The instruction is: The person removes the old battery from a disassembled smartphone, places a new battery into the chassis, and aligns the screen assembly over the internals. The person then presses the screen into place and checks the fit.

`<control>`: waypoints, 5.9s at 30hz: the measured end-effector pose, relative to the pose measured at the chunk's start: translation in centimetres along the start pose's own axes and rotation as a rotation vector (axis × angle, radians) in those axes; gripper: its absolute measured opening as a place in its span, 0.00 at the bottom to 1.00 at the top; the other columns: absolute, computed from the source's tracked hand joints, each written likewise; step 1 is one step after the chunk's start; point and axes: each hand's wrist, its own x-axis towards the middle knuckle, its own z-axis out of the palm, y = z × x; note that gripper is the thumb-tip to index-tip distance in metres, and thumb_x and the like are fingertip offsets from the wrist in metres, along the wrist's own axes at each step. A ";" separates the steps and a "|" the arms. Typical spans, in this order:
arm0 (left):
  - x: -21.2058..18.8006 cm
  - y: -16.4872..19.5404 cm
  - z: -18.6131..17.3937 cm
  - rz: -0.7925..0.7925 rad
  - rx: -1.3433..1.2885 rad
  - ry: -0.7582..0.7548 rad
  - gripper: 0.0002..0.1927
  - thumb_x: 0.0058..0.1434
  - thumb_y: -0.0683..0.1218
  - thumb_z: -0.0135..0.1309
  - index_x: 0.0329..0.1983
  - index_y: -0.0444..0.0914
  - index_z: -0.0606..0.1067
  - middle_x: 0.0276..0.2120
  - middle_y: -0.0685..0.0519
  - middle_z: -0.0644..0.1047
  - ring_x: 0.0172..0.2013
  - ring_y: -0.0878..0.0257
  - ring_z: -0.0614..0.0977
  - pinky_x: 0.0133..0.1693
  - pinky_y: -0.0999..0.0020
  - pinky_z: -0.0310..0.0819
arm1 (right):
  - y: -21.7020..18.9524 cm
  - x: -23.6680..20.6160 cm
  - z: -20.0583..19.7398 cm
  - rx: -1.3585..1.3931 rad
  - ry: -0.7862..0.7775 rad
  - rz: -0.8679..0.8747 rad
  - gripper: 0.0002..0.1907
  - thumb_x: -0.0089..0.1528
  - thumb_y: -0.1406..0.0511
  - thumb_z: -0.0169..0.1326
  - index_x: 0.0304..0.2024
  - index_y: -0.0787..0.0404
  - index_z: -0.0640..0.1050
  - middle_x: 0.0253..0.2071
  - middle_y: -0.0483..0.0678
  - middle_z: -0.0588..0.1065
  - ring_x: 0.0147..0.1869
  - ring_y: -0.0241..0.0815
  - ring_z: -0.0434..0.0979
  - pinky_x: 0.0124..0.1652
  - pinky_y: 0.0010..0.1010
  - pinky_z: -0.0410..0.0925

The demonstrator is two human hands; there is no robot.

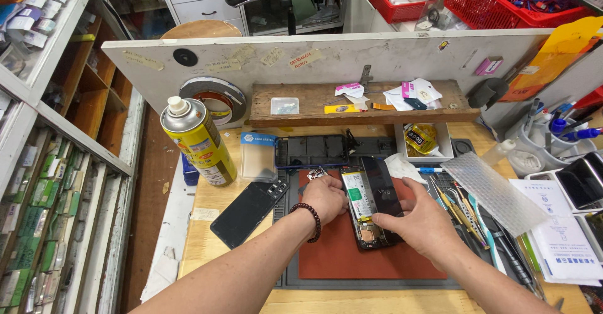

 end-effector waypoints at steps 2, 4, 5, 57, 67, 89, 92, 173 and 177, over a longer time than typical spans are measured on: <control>-0.2 0.2 0.0 -0.008 -0.005 0.001 0.22 0.56 0.31 0.58 0.55 0.31 0.73 0.40 0.51 0.80 0.40 0.61 0.84 0.41 0.68 0.84 | 0.0 0.0 0.0 -0.003 -0.005 0.002 0.59 0.49 0.57 0.73 0.75 0.53 0.55 0.53 0.52 0.80 0.52 0.41 0.83 0.52 0.33 0.74; -0.4 0.4 -0.1 -0.018 0.036 -0.013 0.21 0.58 0.33 0.58 0.56 0.32 0.72 0.40 0.51 0.81 0.40 0.62 0.84 0.42 0.69 0.84 | -0.1 0.0 -0.1 -0.028 -0.011 0.015 0.59 0.49 0.56 0.73 0.76 0.53 0.54 0.53 0.52 0.79 0.53 0.41 0.83 0.52 0.33 0.74; -0.5 0.5 -0.2 -0.022 0.056 -0.019 0.21 0.59 0.33 0.57 0.56 0.32 0.72 0.41 0.51 0.81 0.40 0.62 0.84 0.42 0.70 0.84 | -0.1 0.0 -0.1 -0.013 -0.010 0.011 0.58 0.49 0.56 0.73 0.75 0.53 0.55 0.53 0.51 0.80 0.52 0.41 0.83 0.52 0.33 0.74; -0.8 0.3 -0.3 -0.008 0.020 0.004 0.21 0.57 0.32 0.58 0.56 0.32 0.73 0.40 0.51 0.81 0.40 0.62 0.84 0.42 0.69 0.84 | 0.7 0.4 0.4 -0.025 0.018 -0.013 0.60 0.48 0.55 0.74 0.76 0.53 0.56 0.55 0.54 0.79 0.55 0.43 0.82 0.54 0.34 0.74; -1.3 0.6 -0.5 -0.022 0.015 -0.006 0.21 0.59 0.33 0.56 0.56 0.32 0.72 0.42 0.51 0.81 0.41 0.62 0.84 0.42 0.69 0.84 | 0.3 0.0 0.5 0.007 -0.003 -0.005 0.59 0.48 0.56 0.73 0.76 0.53 0.55 0.55 0.55 0.81 0.54 0.43 0.83 0.54 0.34 0.74; -1.5 0.4 -0.7 -0.014 0.023 -0.005 0.20 0.59 0.33 0.57 0.55 0.32 0.73 0.40 0.51 0.81 0.39 0.64 0.84 0.42 0.70 0.84 | 0.5 -0.2 0.8 -0.020 0.023 -0.021 0.58 0.48 0.56 0.74 0.75 0.53 0.56 0.55 0.54 0.77 0.55 0.42 0.81 0.54 0.34 0.73; -1.6 0.3 -0.7 -0.013 -0.006 0.005 0.20 0.58 0.33 0.57 0.55 0.31 0.74 0.39 0.51 0.81 0.38 0.63 0.84 0.41 0.69 0.84 | 0.5 -0.3 0.8 -0.024 0.018 -0.017 0.59 0.48 0.56 0.74 0.75 0.53 0.56 0.55 0.54 0.78 0.55 0.42 0.82 0.54 0.34 0.73; -1.5 0.2 -0.7 0.002 0.042 0.010 0.19 0.58 0.34 0.58 0.54 0.32 0.74 0.37 0.52 0.81 0.37 0.64 0.84 0.38 0.70 0.83 | 0.3 -0.8 0.6 0.026 0.029 -0.030 0.59 0.47 0.57 0.74 0.75 0.54 0.56 0.53 0.53 0.79 0.53 0.42 0.82 0.53 0.34 0.74; -1.0 -0.2 -0.5 0.002 -0.007 0.001 0.20 0.57 0.33 0.58 0.54 0.32 0.73 0.37 0.51 0.81 0.37 0.63 0.84 0.39 0.69 0.83 | 0.6 -0.5 0.6 -0.003 0.041 -0.053 0.59 0.47 0.56 0.74 0.75 0.55 0.56 0.52 0.53 0.80 0.51 0.42 0.83 0.51 0.34 0.74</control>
